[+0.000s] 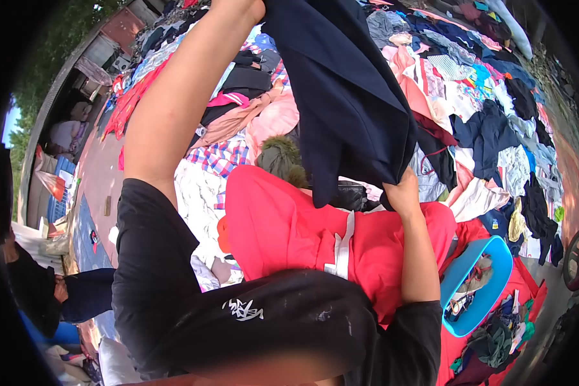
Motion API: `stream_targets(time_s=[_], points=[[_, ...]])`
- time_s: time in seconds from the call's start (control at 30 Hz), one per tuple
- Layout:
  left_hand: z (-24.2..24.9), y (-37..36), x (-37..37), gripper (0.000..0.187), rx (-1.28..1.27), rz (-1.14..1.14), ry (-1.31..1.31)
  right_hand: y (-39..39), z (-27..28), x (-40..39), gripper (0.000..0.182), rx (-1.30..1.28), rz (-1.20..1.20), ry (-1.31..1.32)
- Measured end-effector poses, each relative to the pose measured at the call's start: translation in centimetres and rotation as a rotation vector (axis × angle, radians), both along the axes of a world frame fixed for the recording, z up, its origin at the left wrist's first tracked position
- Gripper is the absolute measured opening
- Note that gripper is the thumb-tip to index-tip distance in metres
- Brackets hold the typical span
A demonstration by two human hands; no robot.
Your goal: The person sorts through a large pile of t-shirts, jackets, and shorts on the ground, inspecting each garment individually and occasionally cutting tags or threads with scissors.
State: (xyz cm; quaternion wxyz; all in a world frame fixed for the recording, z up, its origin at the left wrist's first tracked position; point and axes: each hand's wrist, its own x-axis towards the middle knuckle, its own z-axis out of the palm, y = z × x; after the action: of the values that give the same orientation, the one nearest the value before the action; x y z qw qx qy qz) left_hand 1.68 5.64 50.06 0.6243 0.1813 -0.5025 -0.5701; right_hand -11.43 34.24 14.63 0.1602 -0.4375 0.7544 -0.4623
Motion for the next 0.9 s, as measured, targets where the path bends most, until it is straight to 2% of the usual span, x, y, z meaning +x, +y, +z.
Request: stream_targets(time_s=[0.03, 0.1, 0.17, 0.2, 0.23, 0.3, 0.37, 0.43, 0.5, 0.57, 0.67, 0.77, 0.8, 0.83, 0.87, 0.9], points=[[-0.2, -0.1, 0.3, 0.035, 0.076, -0.014, 0.000, 0.0, -0.4, -0.3, 0.033, -0.233, 0.046, -0.060], [-1.2, -1.0, 0.7, 0.034, -0.035, 0.070, -0.067, 0.3, -0.9, -1.1, 0.034, -0.264, -0.051, -0.401], [-2.1, -1.0, 1.2, 0.034, -0.099, 0.025, -0.057, 0.1, -1.2, -1.2, 0.034, -0.320, -0.103, -0.464], [-2.7, -1.2, 1.2, 0.034, -0.142, 0.055, -0.091, -0.1, -1.5, -1.4, 0.034, -0.307, -0.112, -0.398], [-3.2, -1.3, 1.3, 0.035, -0.110, -0.006, -0.060, -0.3, -2.0, -1.6, 0.033, -0.294, -0.125, -0.332], [-4.2, -0.7, 1.3, 0.036, -0.060, 0.089, -0.132, -0.4, -2.0, -1.6, 0.033, -0.241, -0.142, -0.228], [-7.0, -1.6, 1.2, 0.035, -0.025, -0.004, -0.065, -0.1, -1.4, -1.2, 0.033, -0.161, -0.141, -0.151], [-9.4, -0.8, 1.3, 0.032, -0.024, 0.021, -0.162, -0.2, -2.7, -1.4, 0.035, -0.158, -0.134, -0.113], [-13.4, -1.2, 0.1, 0.033, -0.091, 0.089, -0.210, -0.4, -1.4, -0.2, 0.045, -0.002, 0.011, -0.131], [-15.0, 1.5, 1.4, 0.034, -0.028, -0.014, -0.330, 0.4, -2.5, -0.6, 0.054, 0.092, 0.214, -0.139], [-20.5, 0.2, 0.7, 0.034, -0.057, -0.081, -0.416, 0.8, -6.8, -2.7, 0.066, 0.232, 0.226, 0.125], [-21.6, -1.7, 1.8, 0.028, 0.088, -0.217, -0.321, 0.2, -6.7, -2.6, 0.063, 0.311, 0.184, -0.323], [-22.6, -4.0, 1.5, 0.029, 0.098, -0.133, -0.304, 0.3, -8.2, -3.3, 0.056, 0.281, 0.195, -0.254], [-20.8, -4.5, 3.1, 0.039, 0.203, -0.169, -0.301, 0.2, -8.0, -3.3, 0.055, 0.288, 0.197, -0.265], [-22.1, -8.6, 3.0, 0.030, 0.205, -0.113, -0.244, -0.1, -7.4, -3.2, 0.053, 0.295, 0.196, -0.277], [-21.7, -12.1, 4.2, 0.031, 0.192, -0.041, -0.253, -0.3, -6.6, -2.9, 0.052, 0.308, 0.190, -0.292]])
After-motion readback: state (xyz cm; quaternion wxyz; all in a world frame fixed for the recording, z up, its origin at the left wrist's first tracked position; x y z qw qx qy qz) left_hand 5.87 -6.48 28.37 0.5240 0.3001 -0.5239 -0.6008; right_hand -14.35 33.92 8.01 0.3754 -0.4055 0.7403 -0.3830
